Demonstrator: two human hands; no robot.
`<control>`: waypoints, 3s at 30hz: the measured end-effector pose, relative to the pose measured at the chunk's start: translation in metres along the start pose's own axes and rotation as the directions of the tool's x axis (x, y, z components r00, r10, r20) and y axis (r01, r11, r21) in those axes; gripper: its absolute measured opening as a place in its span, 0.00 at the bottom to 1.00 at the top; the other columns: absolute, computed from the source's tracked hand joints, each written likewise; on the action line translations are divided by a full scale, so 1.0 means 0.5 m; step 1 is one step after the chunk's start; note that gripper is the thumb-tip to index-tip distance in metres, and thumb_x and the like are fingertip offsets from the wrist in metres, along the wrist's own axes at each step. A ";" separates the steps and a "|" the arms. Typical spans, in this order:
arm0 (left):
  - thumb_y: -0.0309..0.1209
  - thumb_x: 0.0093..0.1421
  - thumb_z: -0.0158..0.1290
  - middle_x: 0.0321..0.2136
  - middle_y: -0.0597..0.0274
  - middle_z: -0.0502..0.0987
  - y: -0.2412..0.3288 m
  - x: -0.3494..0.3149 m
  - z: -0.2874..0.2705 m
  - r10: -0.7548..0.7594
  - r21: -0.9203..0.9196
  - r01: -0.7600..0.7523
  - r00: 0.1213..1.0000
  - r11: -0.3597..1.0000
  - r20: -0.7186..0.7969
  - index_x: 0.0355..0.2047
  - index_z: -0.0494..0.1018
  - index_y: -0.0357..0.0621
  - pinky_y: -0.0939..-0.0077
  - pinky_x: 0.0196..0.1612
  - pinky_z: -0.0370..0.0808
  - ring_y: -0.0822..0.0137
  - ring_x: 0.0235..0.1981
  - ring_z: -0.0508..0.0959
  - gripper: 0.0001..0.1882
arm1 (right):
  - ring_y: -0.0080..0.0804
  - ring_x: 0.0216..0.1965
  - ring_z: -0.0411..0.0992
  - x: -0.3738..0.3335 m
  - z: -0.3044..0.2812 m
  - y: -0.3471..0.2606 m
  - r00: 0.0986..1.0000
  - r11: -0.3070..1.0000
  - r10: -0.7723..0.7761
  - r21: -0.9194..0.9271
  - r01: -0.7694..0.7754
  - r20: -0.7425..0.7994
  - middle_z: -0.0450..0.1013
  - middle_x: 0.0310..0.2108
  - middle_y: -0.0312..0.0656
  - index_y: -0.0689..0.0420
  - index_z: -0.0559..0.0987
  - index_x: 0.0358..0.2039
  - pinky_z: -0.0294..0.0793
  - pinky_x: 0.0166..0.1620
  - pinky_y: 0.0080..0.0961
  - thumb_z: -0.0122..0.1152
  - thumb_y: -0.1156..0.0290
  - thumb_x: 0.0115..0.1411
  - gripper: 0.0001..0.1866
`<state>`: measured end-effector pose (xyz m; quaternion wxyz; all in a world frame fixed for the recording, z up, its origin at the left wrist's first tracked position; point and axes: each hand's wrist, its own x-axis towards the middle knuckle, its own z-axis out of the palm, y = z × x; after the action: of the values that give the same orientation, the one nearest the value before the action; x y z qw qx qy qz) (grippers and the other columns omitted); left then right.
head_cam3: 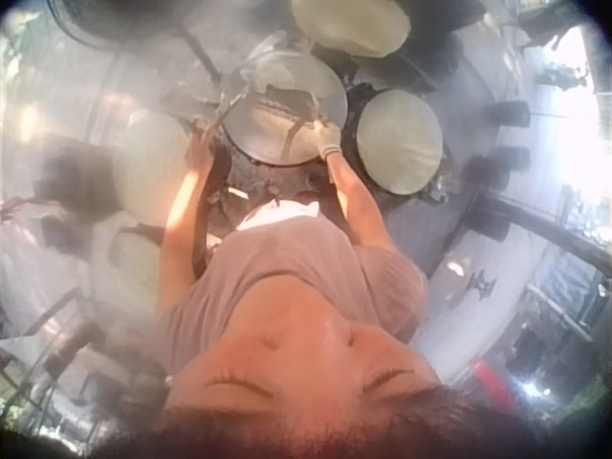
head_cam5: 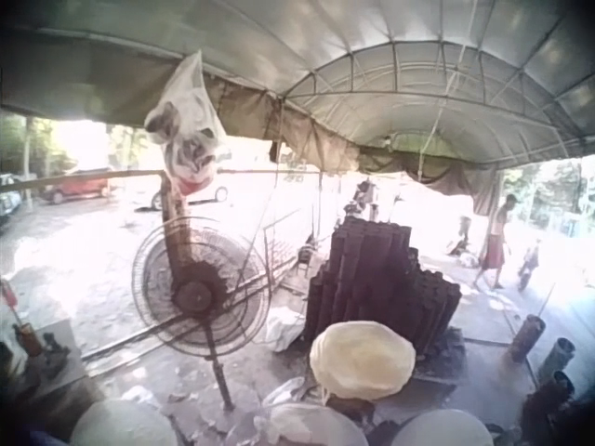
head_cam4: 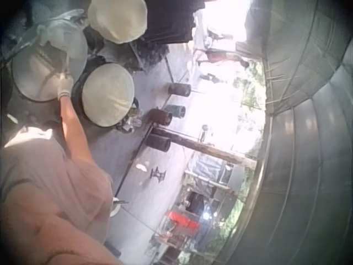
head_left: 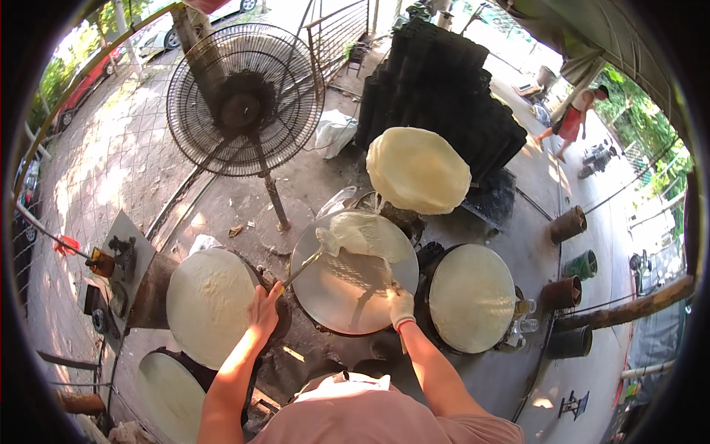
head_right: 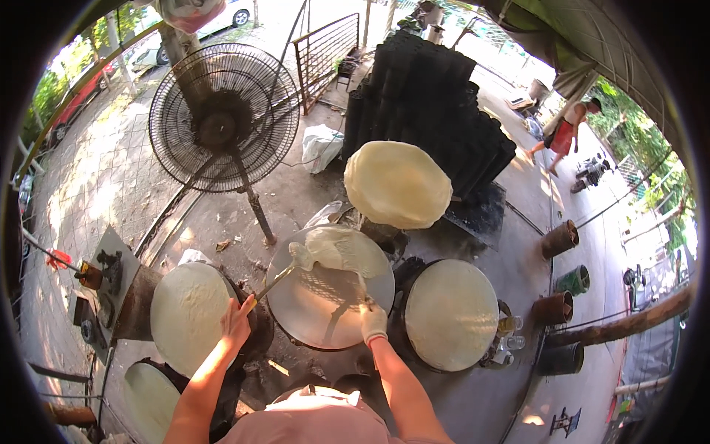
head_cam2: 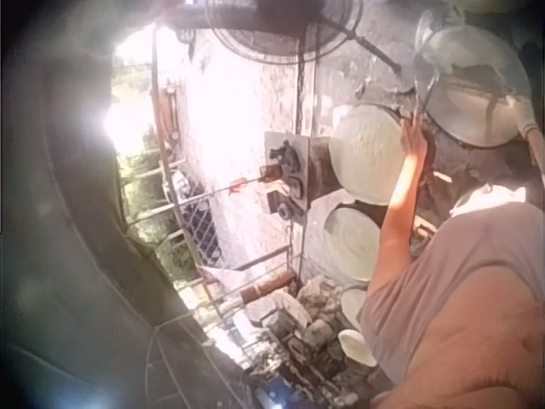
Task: The person spreads thin layers of batter onto multiple hot plates using a ladle and a wooden stick, then peels the cooked skins off and stacks them.
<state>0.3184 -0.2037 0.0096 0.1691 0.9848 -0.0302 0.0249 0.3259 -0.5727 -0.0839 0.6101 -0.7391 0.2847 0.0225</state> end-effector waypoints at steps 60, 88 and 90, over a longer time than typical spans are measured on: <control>0.19 0.54 0.51 0.35 0.50 0.75 0.444 -0.489 0.101 -0.396 -0.153 0.369 0.893 0.917 -0.216 0.44 0.69 0.39 0.68 0.35 0.76 0.51 0.32 0.78 0.16 | 0.20 0.10 0.55 0.179 -0.127 -0.206 0.354 0.807 0.543 -0.589 0.028 0.761 0.64 0.15 0.34 0.51 0.80 0.37 0.51 0.13 0.22 0.62 0.59 0.55 0.13; 0.26 0.59 0.50 0.18 0.66 0.66 0.117 -0.648 -0.107 -0.352 -0.760 0.193 0.935 0.621 -0.051 0.42 0.68 0.38 0.79 0.18 0.62 0.77 0.15 0.64 0.10 | 0.17 0.14 0.59 -0.473 0.128 0.181 0.967 0.947 0.059 0.291 -0.133 0.249 0.64 0.16 0.29 0.53 0.76 0.36 0.56 0.17 0.20 0.56 0.60 0.61 0.10; 0.24 0.62 0.46 0.17 0.70 0.64 0.080 -0.703 -0.113 -0.504 -0.917 0.340 0.841 0.209 0.197 0.42 0.67 0.38 0.84 0.17 0.59 0.80 0.12 0.61 0.08 | 0.16 0.15 0.58 -0.527 0.188 0.203 0.998 0.977 0.052 0.207 -0.056 0.022 0.61 0.15 0.28 0.52 0.76 0.36 0.54 0.16 0.21 0.55 0.61 0.62 0.10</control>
<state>-0.0370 -0.2045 0.0550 0.6979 0.6731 0.2433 0.0271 0.0894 -0.3924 -0.0980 0.6854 -0.6632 0.3003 0.0152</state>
